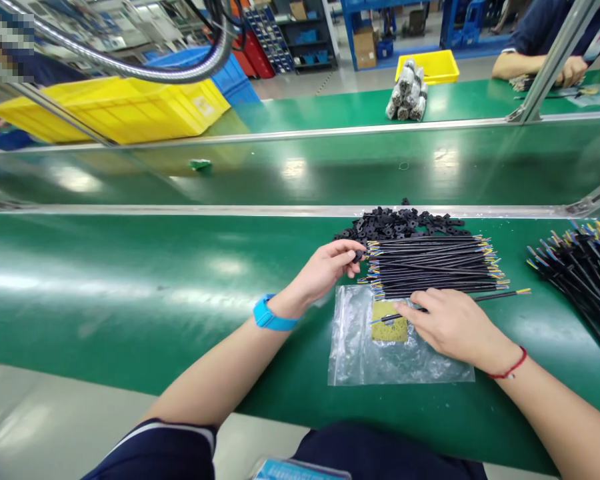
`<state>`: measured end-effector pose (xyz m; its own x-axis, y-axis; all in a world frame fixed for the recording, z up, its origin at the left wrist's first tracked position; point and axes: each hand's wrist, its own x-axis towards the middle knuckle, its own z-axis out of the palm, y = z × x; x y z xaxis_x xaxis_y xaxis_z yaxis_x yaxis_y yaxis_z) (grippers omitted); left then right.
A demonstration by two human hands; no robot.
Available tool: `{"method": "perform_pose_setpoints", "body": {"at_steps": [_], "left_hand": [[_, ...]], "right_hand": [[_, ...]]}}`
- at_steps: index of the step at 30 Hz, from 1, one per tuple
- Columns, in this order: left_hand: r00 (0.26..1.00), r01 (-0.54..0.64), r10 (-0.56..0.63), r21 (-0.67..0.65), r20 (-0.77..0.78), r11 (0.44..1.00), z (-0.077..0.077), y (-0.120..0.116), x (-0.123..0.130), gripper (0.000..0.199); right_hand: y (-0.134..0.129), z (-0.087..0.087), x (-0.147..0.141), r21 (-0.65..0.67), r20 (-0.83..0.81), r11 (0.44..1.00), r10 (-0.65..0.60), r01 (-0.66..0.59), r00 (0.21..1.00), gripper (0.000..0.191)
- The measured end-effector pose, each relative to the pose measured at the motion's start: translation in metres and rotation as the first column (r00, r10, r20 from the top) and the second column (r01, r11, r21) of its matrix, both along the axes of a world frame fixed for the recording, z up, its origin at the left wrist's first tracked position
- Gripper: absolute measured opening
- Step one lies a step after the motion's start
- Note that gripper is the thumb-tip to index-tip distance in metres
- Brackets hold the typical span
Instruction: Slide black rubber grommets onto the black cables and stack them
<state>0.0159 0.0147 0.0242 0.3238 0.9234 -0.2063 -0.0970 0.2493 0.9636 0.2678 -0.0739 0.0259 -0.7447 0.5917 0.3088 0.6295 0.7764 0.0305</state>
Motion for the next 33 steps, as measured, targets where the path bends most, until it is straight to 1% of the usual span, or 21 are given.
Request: {"method": "perform_pose_setpoints", "body": {"at_steps": [2,3,7,9,12,15,18,21,23,26,29,31,33], "left_hand": [[0.998,0.045,-0.043,-0.05,0.052,0.998,0.002,-0.006,0.009,0.013],[0.996,0.066,-0.061,-0.06,0.07,0.996,0.003,-0.008,0.014,0.014],[0.989,0.123,-0.118,-0.051,0.088,0.991,0.003,-0.018,0.029,0.02],[0.988,0.116,-0.109,-0.058,0.109,0.992,0.001,-0.022,0.032,0.022],[0.986,0.097,-0.082,-0.095,0.144,0.991,-0.002,-0.027,0.033,0.02],[0.991,0.079,-0.068,-0.099,0.114,0.992,-0.005,-0.029,0.029,0.016],[0.991,0.075,-0.063,-0.1,0.115,0.992,-0.006,-0.033,0.028,0.017],[0.97,0.16,-0.12,-0.179,0.213,0.971,-0.003,-0.038,0.029,0.021],[0.956,0.206,-0.148,-0.218,0.254,0.954,-0.001,-0.041,0.031,0.024],[0.951,0.222,-0.161,-0.22,0.262,0.95,0.0,-0.043,0.033,0.026],[0.957,0.196,-0.147,-0.185,0.249,0.963,-0.002,-0.043,0.033,0.025],[0.964,0.179,-0.145,-0.141,0.222,0.974,-0.003,-0.043,0.032,0.025],[0.97,0.18,-0.16,-0.098,0.184,0.979,-0.003,-0.043,0.032,0.025]], "right_hand": [[0.0,-0.004,-0.001,-0.057,0.086,0.998,-0.01,0.015,0.996,0.025],[0.0,-0.006,0.0,-0.076,0.115,0.997,-0.018,0.026,0.993,0.027],[-0.001,-0.009,0.002,-0.101,0.181,0.994,-0.032,0.051,0.983,0.044],[-0.003,-0.007,0.0,-0.094,0.203,0.993,-0.056,0.076,0.978,0.041],[-0.005,-0.004,-0.007,-0.072,0.215,0.99,-0.102,0.12,0.971,0.028],[-0.005,-0.002,-0.009,-0.061,0.163,0.989,-0.126,0.137,0.979,0.02],[-0.005,0.0,-0.002,-0.061,0.001,0.983,-0.173,0.172,0.985,0.019],[-0.005,0.003,0.004,-0.08,-0.186,0.974,-0.221,0.21,0.957,0.021],[-0.005,0.006,0.005,-0.095,-0.242,0.972,-0.233,0.216,0.942,0.02],[-0.005,0.007,0.005,-0.099,-0.231,0.973,-0.228,0.21,0.946,0.021],[-0.006,0.005,0.005,-0.125,-0.179,0.968,-0.237,0.217,0.955,0.024],[-0.006,0.005,0.005,-0.165,-0.165,0.96,-0.252,0.225,0.954,0.025],[-0.006,0.005,0.005,-0.239,-0.187,0.943,-0.279,0.232,0.942,0.025]]}}
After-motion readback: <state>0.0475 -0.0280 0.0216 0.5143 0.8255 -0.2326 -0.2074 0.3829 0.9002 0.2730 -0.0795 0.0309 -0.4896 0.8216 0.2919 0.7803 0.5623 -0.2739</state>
